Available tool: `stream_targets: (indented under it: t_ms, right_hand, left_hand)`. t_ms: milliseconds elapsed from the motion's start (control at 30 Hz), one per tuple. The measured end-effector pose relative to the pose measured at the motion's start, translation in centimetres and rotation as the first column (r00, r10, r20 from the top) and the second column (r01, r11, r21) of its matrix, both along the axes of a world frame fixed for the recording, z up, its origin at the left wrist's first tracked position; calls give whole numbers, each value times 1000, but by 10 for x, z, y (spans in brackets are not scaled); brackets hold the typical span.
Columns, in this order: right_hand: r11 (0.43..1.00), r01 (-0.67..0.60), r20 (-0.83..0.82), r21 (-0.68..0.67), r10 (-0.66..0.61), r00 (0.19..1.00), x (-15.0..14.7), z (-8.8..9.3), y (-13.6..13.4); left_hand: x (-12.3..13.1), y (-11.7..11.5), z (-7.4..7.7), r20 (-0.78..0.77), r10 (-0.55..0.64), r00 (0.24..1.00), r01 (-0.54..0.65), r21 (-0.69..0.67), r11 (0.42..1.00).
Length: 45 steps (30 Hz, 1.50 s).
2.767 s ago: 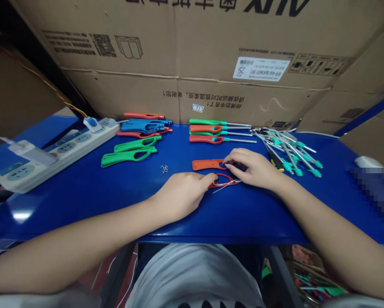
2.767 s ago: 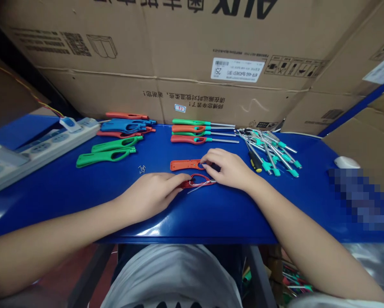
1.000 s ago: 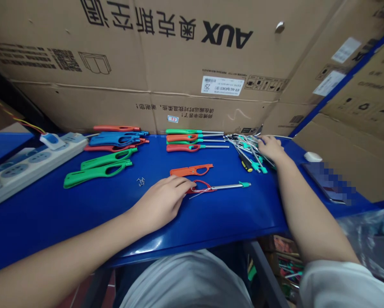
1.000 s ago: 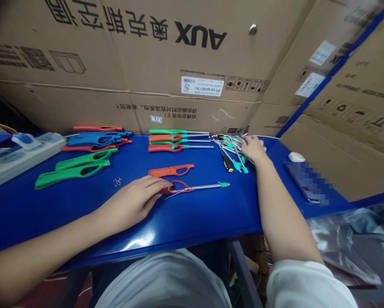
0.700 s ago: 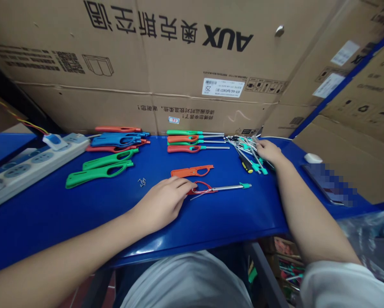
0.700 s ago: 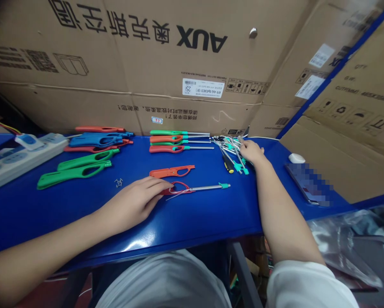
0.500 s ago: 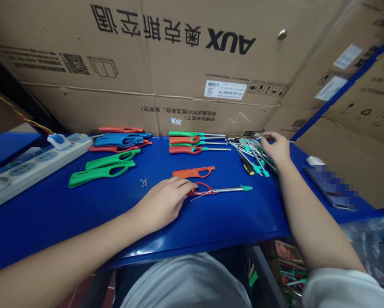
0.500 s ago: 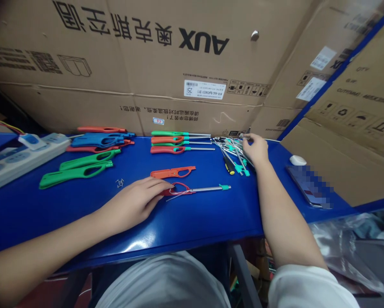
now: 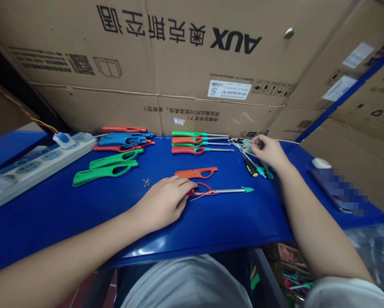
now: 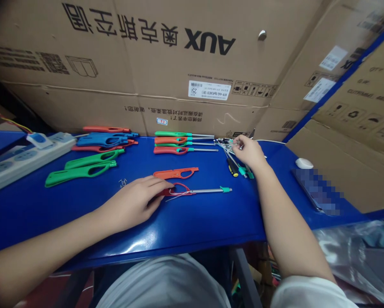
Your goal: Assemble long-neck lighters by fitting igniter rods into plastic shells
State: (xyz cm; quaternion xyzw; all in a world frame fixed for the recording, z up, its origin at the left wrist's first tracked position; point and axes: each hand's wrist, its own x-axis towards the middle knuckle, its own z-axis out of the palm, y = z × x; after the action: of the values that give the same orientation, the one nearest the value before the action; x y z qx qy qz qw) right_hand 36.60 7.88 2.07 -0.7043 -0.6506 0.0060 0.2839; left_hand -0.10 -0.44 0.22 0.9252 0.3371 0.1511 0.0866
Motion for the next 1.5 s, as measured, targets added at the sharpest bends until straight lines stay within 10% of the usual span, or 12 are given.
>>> stream_targets:
  t_ms: [333, 867, 1267, 1500]
  right_hand:
    - [978, -13, 134, -207, 42, 990, 28, -2, 2]
    - [981, 188, 237, -55, -170, 956, 22, -25, 16]
    - [987, 152, 131, 54, -158, 979, 5, 1, 3]
    - [967, 235, 230, -102, -207, 951, -9, 8, -6]
  left_hand:
    - [0, 0, 1, 3, -8, 1000, 8, -2, 1000]
    - [1, -1, 2, -5, -2, 1000, 2, -2, 1000]
    - [0, -3, 1, -12, 0, 1000, 0, -7, 1000]
    - [0, -3, 2, -10, 2, 1000, -2, -27, 1000]
